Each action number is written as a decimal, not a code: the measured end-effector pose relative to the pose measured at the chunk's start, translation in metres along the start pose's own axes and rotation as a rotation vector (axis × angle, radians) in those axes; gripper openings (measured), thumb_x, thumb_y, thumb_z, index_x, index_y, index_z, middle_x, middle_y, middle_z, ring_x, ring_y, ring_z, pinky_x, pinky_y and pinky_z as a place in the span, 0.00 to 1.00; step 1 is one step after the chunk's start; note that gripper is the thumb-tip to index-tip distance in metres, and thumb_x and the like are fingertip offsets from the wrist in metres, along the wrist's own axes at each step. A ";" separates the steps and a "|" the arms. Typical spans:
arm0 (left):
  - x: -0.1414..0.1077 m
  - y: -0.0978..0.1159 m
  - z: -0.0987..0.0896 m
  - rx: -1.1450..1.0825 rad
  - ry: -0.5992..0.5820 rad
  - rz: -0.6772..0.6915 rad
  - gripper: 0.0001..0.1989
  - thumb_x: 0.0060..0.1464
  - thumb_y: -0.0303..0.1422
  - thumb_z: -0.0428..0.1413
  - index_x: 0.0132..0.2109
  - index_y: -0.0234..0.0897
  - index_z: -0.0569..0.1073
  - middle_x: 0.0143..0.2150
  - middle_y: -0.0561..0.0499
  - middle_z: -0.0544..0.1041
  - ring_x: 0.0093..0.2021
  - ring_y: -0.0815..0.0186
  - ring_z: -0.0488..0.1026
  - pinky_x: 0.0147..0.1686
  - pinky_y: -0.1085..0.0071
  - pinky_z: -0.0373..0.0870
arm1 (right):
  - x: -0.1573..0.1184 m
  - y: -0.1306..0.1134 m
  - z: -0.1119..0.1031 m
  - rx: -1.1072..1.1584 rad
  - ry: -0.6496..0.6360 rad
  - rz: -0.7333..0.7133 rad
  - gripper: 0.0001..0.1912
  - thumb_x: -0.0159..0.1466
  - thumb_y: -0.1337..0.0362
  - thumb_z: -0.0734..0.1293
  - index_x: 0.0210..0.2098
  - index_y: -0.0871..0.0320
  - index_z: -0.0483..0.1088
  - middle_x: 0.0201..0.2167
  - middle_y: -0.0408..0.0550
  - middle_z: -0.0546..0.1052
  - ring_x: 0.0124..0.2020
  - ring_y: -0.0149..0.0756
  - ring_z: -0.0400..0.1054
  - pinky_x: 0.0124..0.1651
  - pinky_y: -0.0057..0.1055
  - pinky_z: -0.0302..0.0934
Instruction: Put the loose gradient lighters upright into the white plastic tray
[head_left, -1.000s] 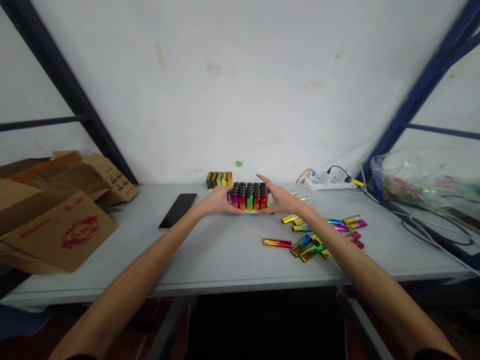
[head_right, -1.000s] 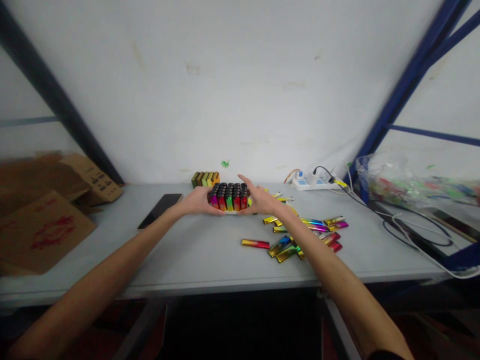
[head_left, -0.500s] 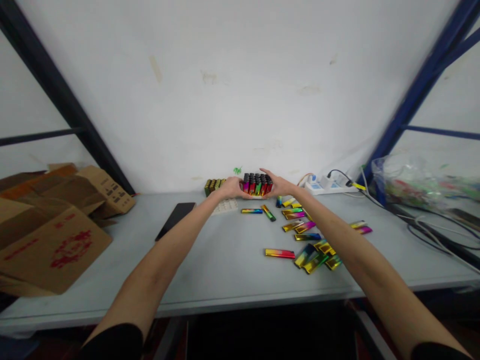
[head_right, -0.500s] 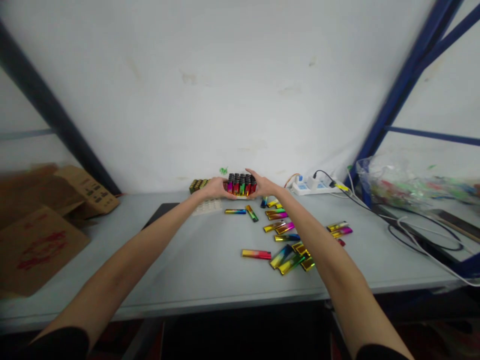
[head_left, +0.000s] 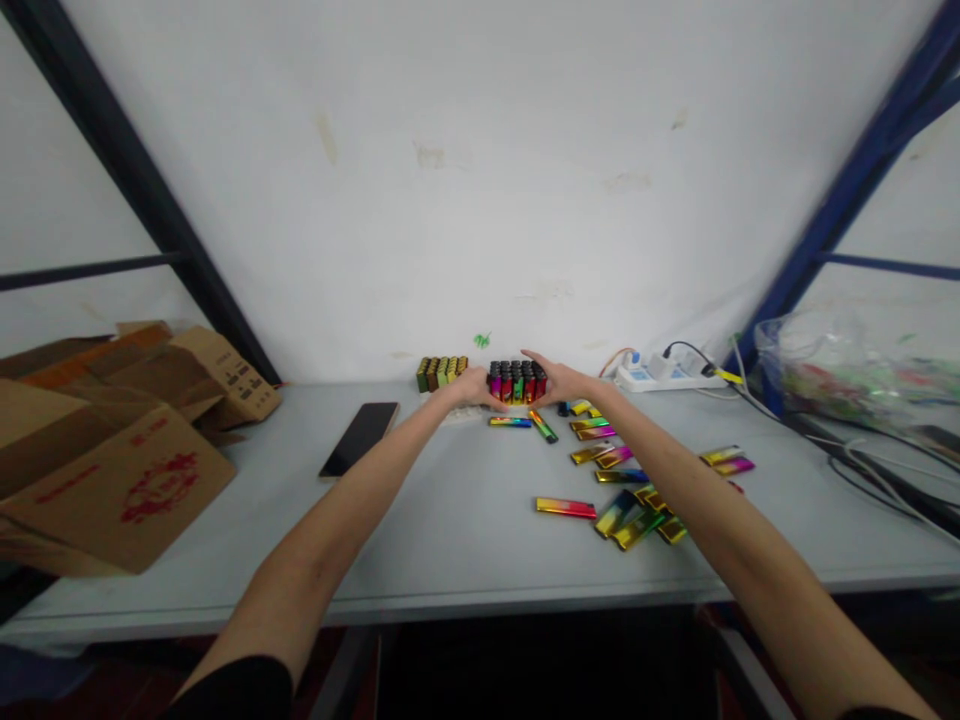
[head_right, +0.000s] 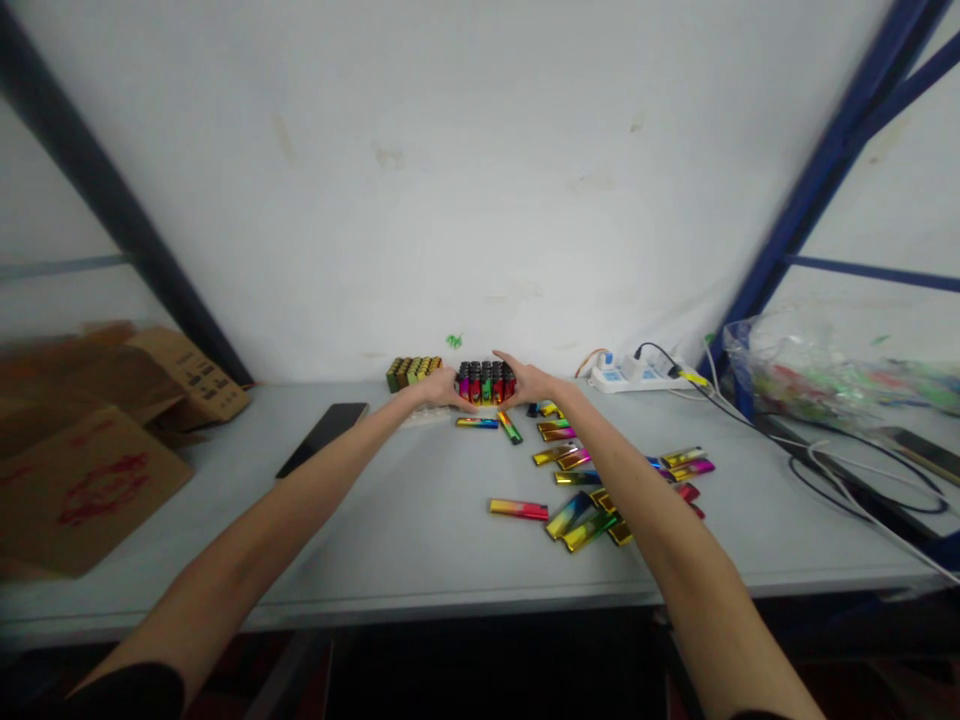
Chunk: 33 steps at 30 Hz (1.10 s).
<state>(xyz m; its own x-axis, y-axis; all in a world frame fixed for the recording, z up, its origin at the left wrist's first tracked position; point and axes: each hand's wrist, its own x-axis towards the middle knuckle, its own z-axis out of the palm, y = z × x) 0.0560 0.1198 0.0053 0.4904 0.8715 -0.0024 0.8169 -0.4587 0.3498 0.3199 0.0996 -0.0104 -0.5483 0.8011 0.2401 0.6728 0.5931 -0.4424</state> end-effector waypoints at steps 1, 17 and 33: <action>-0.001 0.000 0.000 0.007 -0.006 0.003 0.31 0.30 0.53 0.72 0.35 0.35 0.76 0.33 0.47 0.78 0.37 0.56 0.75 0.35 0.69 0.69 | -0.001 0.000 0.001 0.007 0.004 -0.006 0.68 0.48 0.53 0.82 0.76 0.59 0.42 0.64 0.65 0.71 0.59 0.53 0.72 0.63 0.48 0.62; -0.032 0.017 0.002 0.002 -0.036 0.093 0.30 0.32 0.57 0.69 0.32 0.35 0.77 0.30 0.49 0.78 0.33 0.58 0.74 0.33 0.69 0.66 | -0.036 -0.035 0.001 -0.014 -0.028 0.054 0.69 0.51 0.51 0.81 0.77 0.59 0.37 0.56 0.63 0.77 0.51 0.54 0.76 0.58 0.50 0.66; -0.140 -0.044 0.001 0.322 0.206 0.075 0.22 0.63 0.36 0.53 0.60 0.28 0.73 0.66 0.31 0.70 0.68 0.46 0.66 0.66 0.55 0.62 | -0.097 -0.095 -0.034 -0.007 0.201 -0.014 0.44 0.66 0.53 0.70 0.75 0.51 0.47 0.66 0.60 0.67 0.62 0.52 0.68 0.63 0.54 0.64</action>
<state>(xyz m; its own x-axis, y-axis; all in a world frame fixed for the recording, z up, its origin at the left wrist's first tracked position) -0.0485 0.0178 -0.0113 0.5083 0.8348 0.2113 0.8503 -0.5254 0.0301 0.3257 -0.0316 0.0376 -0.4480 0.7924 0.4140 0.6698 0.6042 -0.4317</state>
